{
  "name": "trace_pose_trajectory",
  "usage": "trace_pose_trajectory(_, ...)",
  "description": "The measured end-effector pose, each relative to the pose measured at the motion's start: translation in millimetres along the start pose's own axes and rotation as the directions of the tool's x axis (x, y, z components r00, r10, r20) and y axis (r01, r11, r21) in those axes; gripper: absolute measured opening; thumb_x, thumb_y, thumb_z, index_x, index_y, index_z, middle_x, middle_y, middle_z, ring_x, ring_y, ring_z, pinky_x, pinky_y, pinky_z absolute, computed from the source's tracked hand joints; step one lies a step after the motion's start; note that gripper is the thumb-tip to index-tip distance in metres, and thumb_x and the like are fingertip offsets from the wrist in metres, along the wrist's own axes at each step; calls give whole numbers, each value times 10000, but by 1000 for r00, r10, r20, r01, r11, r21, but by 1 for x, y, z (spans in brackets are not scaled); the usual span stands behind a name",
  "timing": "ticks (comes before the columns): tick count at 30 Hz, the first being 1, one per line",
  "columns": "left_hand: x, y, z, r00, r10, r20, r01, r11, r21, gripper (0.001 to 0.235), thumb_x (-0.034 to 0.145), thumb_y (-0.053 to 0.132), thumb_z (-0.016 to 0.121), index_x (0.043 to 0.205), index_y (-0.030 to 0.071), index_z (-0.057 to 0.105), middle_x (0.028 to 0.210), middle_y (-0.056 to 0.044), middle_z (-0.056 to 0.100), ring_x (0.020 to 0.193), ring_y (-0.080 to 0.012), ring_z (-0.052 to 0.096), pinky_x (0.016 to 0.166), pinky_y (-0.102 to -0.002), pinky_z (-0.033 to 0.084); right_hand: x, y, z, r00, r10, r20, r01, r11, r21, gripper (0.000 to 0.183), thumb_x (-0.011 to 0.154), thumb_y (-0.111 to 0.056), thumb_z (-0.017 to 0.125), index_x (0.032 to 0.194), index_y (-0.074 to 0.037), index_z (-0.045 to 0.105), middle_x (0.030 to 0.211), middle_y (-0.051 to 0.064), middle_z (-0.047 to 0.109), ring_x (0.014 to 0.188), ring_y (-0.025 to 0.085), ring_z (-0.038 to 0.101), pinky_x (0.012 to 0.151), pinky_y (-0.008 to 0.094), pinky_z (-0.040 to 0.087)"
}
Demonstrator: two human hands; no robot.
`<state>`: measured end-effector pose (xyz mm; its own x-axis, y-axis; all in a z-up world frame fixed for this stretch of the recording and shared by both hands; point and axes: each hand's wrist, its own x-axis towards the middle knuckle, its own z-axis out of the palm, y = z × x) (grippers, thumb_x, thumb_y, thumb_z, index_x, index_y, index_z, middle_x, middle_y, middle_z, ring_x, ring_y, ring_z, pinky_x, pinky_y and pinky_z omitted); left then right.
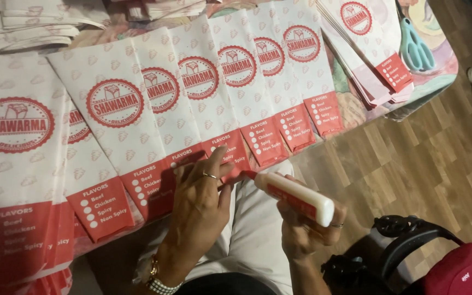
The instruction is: Applying glue to the edges of paper bags and stacking them for assembly.
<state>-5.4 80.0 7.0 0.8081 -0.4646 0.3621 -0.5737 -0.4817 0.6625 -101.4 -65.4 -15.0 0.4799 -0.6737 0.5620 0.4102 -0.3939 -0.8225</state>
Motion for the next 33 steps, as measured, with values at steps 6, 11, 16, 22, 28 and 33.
trace_pose_trajectory(6, -5, -2, -4, 999, -4, 49, 6, 999, -43, 884, 631, -207, 537, 1479, 0, 399, 1195, -68, 775, 1194, -257, 647, 998, -530, 408, -6, -1, 0, 936, -223, 272, 201, 974, 107, 689, 925, -38, 644, 1499, -139, 276, 1164, 447, 587, 1015, 597, 685, 812, 674, 678)
trace_pose_trajectory(11, -5, -2, -4, 997, -26, 78, 32, 997, -75, 962, 564, -249, 474, 1487, 9, 383, 1212, -80, 775, 1199, -269, 643, 1000, -524, 384, -11, 12, -4, 871, -393, 295, 407, 913, 15, 887, 904, 59, 654, 1656, -161, 238, 1117, 383, 610, 969, 567, 714, 831, 709, 681)
trace_pose_trajectory(16, -2, -1, 0, 999, -34, 10, 34, 999, -30, 674, 821, -26, 708, 1440, 26, 445, 1144, -8, 802, 1154, -226, 677, 1020, -506, 407, -5, 5, 0, 991, -130, 34, 131, 991, -22, 458, 750, 75, 758, 1081, 14, 447, 1019, 341, 651, 954, 501, 732, 893, 678, 678)
trace_pose_trajectory(22, -6, -4, -5, 1000, 1, 27, 1, 997, -75, 865, 652, -292, 448, 1468, -10, 394, 1186, -102, 784, 1176, -277, 669, 1001, -478, 405, -7, -22, 26, 969, -164, 184, 177, 982, -58, 399, 806, -54, 771, 1061, 69, 490, 988, 347, 695, 888, 477, 780, 791, 518, 735)
trace_pose_trajectory(28, -3, -3, 3, 999, -1, -49, -2, 999, -50, 742, 810, 59, 849, 1430, 14, 443, 1097, -28, 805, 1104, -172, 725, 1015, -442, 424, -30, 43, -30, 981, -161, -105, 153, 985, -79, 806, 692, 162, 772, 1384, -24, 404, 1048, 372, 577, 927, 578, 687, 839, 736, 643)
trace_pose_trajectory(33, -1, -1, 3, 994, 16, -112, -22, 998, -54, 613, 897, 82, 811, 1399, 7, 467, 1054, -43, 807, 1064, -163, 735, 989, -432, 439, -7, 2, -10, 991, -83, -105, 80, 996, -32, 530, 745, 51, 785, 1079, -47, 385, 847, 199, 527, 903, 564, 696, 855, 748, 645)
